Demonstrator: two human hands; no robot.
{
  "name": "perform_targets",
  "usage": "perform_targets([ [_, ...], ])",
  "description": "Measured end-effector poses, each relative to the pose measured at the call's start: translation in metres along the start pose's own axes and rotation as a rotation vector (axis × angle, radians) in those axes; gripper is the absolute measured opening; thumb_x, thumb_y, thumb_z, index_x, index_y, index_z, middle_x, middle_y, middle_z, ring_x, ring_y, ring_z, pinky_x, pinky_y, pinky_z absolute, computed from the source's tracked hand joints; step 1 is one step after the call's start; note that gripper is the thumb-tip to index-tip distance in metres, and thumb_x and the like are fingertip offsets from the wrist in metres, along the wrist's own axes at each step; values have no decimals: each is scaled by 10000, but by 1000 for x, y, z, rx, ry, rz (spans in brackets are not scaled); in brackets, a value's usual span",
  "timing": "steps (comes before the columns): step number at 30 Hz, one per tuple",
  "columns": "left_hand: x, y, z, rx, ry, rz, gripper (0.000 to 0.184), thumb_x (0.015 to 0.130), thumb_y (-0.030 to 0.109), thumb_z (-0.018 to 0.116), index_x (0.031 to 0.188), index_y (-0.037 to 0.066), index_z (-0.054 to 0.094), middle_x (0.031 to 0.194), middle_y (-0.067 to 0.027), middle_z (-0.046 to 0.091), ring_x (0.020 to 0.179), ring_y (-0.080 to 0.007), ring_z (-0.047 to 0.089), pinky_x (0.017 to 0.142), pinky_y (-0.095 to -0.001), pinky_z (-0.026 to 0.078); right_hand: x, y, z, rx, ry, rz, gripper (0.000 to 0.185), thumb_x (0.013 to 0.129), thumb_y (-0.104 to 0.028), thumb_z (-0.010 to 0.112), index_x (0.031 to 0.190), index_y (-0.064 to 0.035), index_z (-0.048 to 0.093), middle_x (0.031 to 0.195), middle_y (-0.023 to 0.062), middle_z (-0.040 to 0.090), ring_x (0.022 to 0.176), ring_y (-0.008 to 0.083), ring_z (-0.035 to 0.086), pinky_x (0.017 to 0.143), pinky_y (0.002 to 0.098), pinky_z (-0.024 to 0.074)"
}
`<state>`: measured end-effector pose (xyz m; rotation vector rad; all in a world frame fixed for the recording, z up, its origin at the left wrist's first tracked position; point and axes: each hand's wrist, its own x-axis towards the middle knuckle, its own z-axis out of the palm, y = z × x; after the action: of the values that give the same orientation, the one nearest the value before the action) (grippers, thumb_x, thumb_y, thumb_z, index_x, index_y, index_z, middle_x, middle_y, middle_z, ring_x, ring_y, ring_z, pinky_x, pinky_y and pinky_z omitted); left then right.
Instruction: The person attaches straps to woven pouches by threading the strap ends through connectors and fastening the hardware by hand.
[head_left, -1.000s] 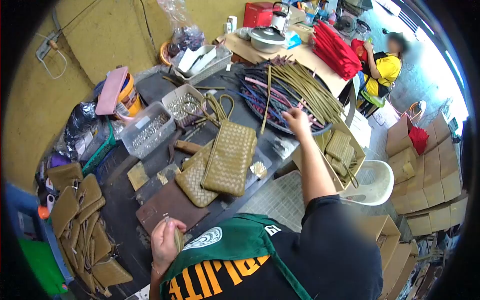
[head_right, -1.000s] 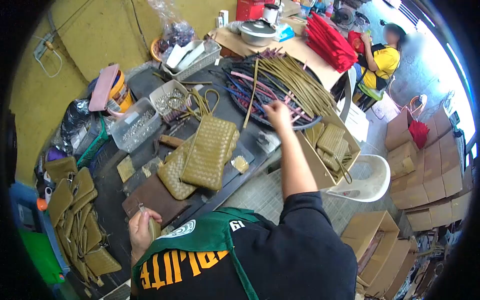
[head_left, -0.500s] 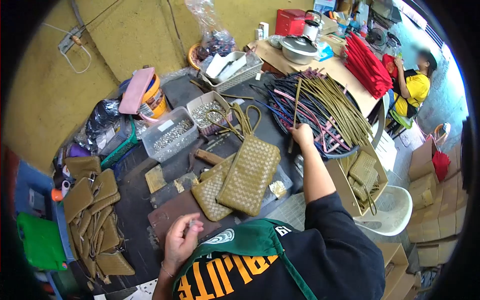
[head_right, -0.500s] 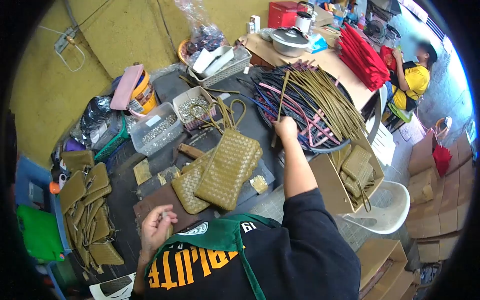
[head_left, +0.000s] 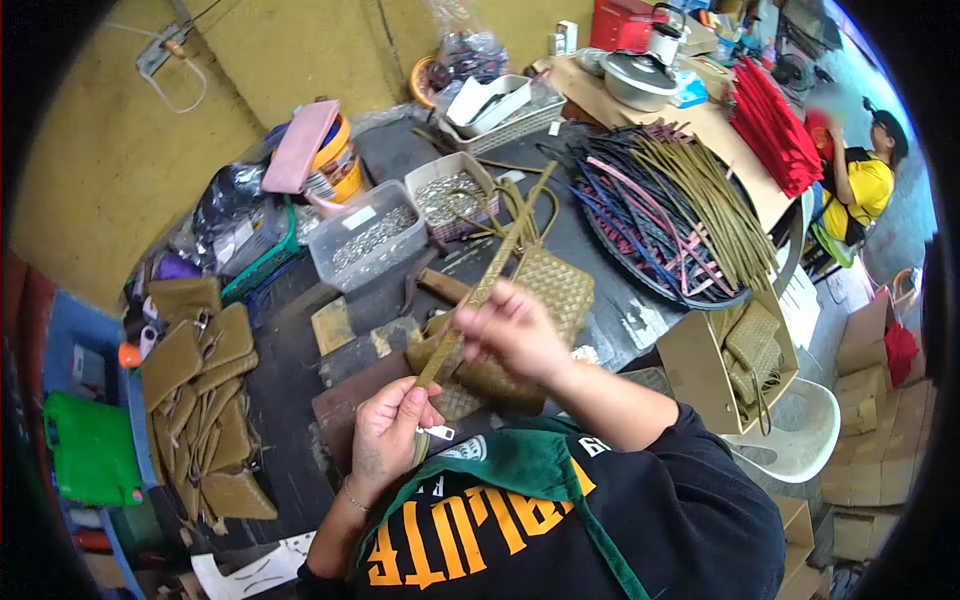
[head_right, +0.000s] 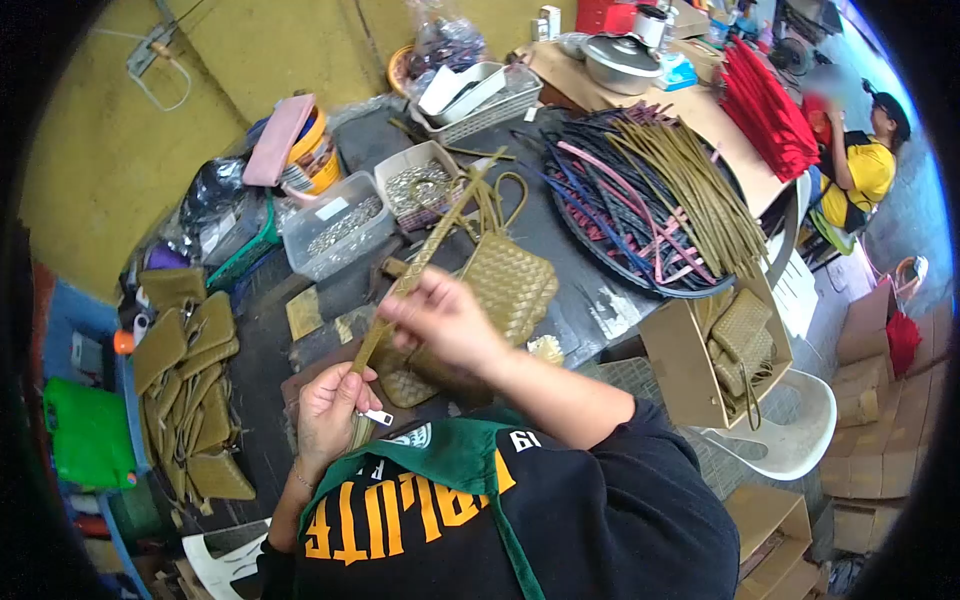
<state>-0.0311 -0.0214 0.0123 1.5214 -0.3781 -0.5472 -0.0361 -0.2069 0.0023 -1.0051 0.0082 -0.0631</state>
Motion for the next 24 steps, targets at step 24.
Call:
perform_targets([
  [24,-45,3,-36,34,126,-122,179,849,128,437,795,-12,534,654,-23,532,550,-31,420,510,-158,334,33,-47,-63,38,285,-337,155,842,-158,482,848,-15,540,719,63,598,517,60,509,452,148,370],
])
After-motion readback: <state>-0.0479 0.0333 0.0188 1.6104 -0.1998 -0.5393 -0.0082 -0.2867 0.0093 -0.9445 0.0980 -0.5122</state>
